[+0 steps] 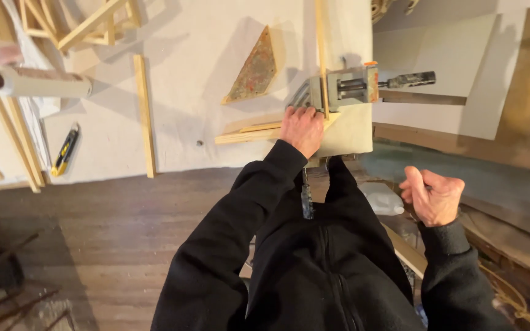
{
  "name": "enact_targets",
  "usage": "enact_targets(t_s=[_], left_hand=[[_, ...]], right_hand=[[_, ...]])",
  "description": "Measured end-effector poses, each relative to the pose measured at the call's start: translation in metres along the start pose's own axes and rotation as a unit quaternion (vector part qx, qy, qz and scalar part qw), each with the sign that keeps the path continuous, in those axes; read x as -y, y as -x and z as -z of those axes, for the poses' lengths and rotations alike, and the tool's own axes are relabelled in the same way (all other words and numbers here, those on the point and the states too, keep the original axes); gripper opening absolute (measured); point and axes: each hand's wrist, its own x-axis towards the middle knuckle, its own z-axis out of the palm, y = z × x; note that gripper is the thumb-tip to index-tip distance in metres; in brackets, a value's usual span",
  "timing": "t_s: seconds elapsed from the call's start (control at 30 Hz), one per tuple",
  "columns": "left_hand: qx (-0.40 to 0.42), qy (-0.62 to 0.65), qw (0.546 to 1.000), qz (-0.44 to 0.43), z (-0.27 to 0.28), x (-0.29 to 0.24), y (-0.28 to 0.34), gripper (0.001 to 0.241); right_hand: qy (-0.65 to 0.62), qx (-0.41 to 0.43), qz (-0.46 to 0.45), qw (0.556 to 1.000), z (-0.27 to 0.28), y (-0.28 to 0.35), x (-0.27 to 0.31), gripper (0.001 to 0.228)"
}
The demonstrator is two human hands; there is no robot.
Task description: The person applies wood glue to the mitred end of a wooden frame moulding piece, spreads it with a finger, and fits the piece into a picture frame corner held in a corner clamp. They tighten the clamp screw, tap the joint with a hammer, and adjust the frame in the vise.
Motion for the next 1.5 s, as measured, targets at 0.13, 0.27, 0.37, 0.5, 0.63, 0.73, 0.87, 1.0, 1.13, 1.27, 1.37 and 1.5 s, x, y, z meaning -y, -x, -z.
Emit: enact_targets(t_s=[0.13, 0.27, 0.37, 0.5, 0.63, 0.73, 0.87, 1.0, 1.13, 1.27, 1.37, 1.5], left_hand=[[-0.008, 0.010, 1.000, -0.007, -0.012, 0.004, -0.003, 0.002], [-0.095, 0.024, 0.995, -0.024, 0.029, 0.003, -0.004, 0.006], [-0.175, 0.061, 0.983, -0.017, 0.091, -0.003, -0.005, 0.008], [-0.264, 0.155, 0.952, 0.013, 0.141, 0.001, 0.003, 0.018], [-0.258, 0.296, 0.918, 0.048, 0.198, -0.037, 0.027, 0.017], [-0.260, 0.293, 0.917, 0.069, 0.216, -0.074, 0.053, 0.031], [-0.264, 0.318, 0.907, 0.077, 0.251, -0.138, 0.085, 0.048], [-0.306, 0.354, 0.877, 0.105, 0.263, -0.169, 0.107, 0.053], [-0.307, 0.354, 0.874, 0.132, 0.269, -0.185, 0.120, 0.051], [-0.325, 0.320, 0.884, 0.104, 0.270, -0.194, 0.127, 0.048], [-0.325, 0.298, 0.892, 0.102, 0.271, -0.198, 0.131, 0.046], [-0.332, 0.311, 0.886, 0.091, 0.273, -0.197, 0.139, 0.042]], right_hand=[[-0.068, 0.018, 0.074, 0.995, -0.001, 0.027, 0.009, 0.027], [-0.036, 0.046, 0.094, 0.994, 0.001, 0.035, 0.010, 0.023], [-0.041, 0.048, 0.099, 0.993, 0.009, 0.026, 0.021, 0.020], [-0.016, 0.021, 0.194, 0.981, 0.016, 0.001, 0.046, 0.016], [0.010, -0.032, 0.338, 0.940, 0.035, -0.012, 0.128, 0.024], [-0.011, -0.042, 0.390, 0.920, 0.039, -0.008, 0.192, 0.055], [-0.064, -0.024, 0.489, 0.870, 0.024, 0.005, 0.241, 0.080], [-0.088, 0.020, 0.485, 0.870, 0.033, 0.032, 0.256, 0.083], [-0.103, 0.061, 0.465, 0.877, 0.042, 0.038, 0.251, 0.079], [-0.119, 0.096, 0.450, 0.880, 0.051, 0.037, 0.244, 0.076], [-0.144, 0.103, 0.461, 0.870, 0.055, 0.035, 0.237, 0.071], [-0.230, 0.118, 0.447, 0.856, 0.063, 0.024, 0.223, 0.056]])
